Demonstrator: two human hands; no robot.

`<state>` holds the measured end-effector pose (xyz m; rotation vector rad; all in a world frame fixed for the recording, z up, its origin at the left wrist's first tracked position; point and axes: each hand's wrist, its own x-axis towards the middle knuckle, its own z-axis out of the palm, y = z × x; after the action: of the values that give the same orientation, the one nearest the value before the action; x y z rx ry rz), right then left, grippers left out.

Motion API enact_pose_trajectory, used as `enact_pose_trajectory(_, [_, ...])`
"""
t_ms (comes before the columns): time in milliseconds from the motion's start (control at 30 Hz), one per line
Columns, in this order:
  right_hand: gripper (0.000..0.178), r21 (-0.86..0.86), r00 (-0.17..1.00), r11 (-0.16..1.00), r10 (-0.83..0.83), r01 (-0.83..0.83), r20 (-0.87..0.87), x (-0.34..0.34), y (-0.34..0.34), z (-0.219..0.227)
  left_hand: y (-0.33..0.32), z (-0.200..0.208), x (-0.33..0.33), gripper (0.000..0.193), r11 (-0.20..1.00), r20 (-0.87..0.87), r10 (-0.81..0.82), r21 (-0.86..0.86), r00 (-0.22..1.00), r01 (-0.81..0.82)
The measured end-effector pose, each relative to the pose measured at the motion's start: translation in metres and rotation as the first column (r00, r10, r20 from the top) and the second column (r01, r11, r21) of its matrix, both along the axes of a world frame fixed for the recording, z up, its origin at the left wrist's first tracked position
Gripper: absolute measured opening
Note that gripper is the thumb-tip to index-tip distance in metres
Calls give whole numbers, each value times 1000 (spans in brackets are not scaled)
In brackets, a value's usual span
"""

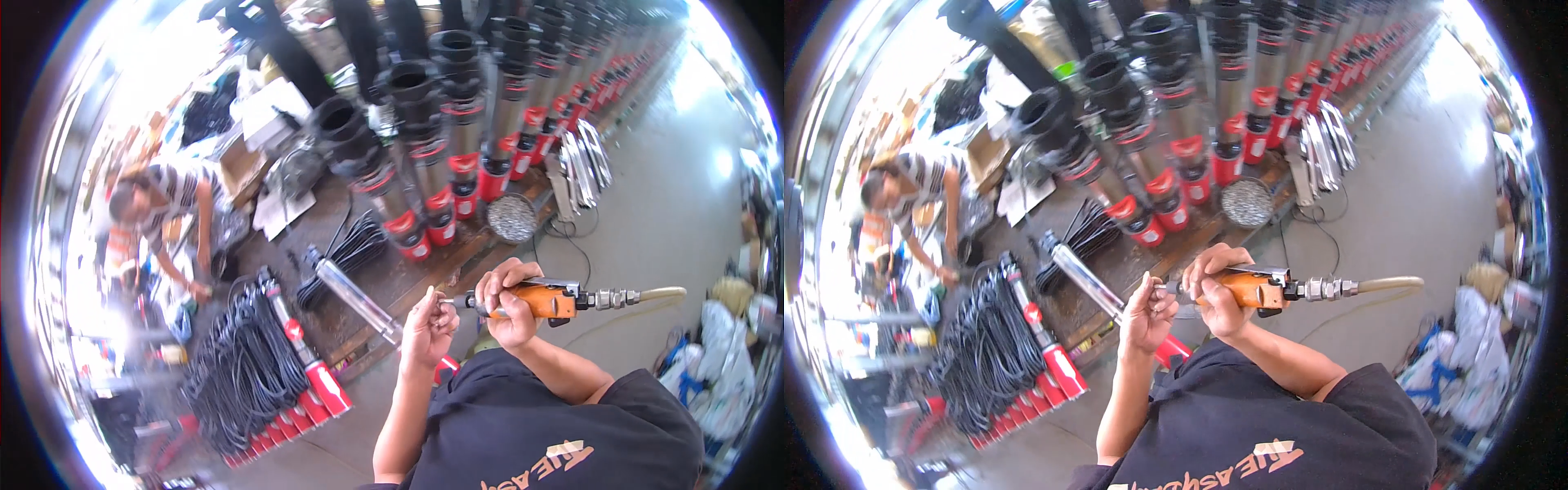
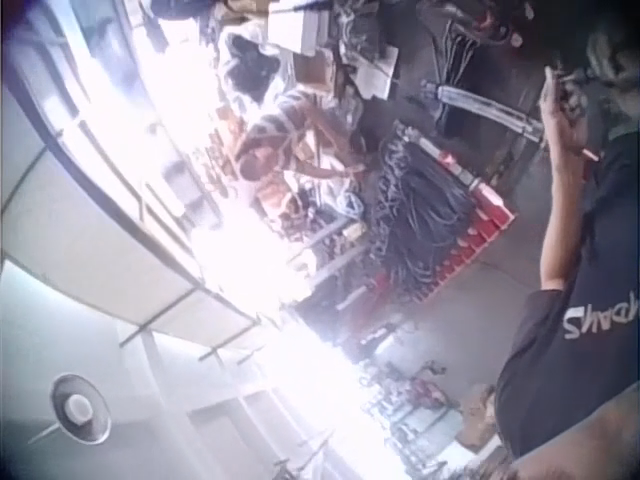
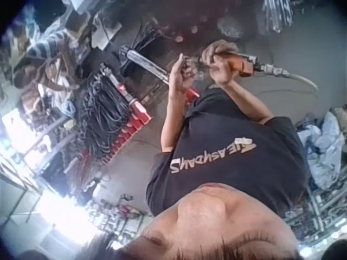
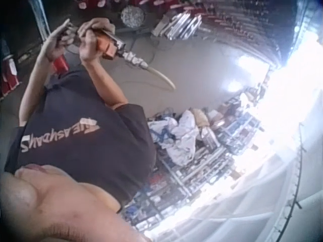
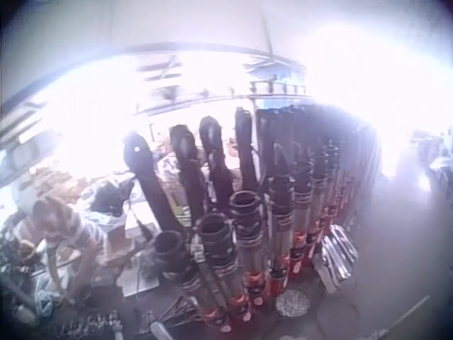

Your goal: The person assembles multiple water pumps by connecting long cables, inserting metal components, and using a pneumatic tool to secure fasteners.

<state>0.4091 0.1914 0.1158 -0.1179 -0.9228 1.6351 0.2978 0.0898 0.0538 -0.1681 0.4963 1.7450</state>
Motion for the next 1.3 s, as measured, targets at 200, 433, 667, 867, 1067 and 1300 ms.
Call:
enact_pose_trajectory(200, [18, 55, 984, 983, 175, -177, 28, -26, -31, -6, -52, -9, 7, 19, 977, 58, 204, 43, 977, -207])
enact_pose_trajectory(433, [17, 46, 933, 936, 343, -349, 105, -40, -66, -29, -94, -41, 10, 20, 965, 177, 263, -41, 948, -260])
enact_pose_trajectory(667, [15, 367, 794, 760, 309, -537, 523, -73, -87, -88, -104, -104, -11, 29, 832, 187, 510, -353, 839, -427])
enact_pose_trajectory(867, [15, 295, 755, 752, 384, -590, 531, -110, -92, -130, -119, -107, -40, 14, 854, 334, 506, -322, 795, -408])
enact_pose_trajectory(1067, [19, 66, 657, 768, 496, -637, 568, -125, -90, -140, -132, -119, -51, 20, 837, -274, 162, -470, 948, -279])
enact_pose_trajectory(1300, [20, 43, 645, 763, 513, -645, 567, -132, -87, -144, -128, -146, -47, 51, 484, -760, -363, -649, 540, -588])
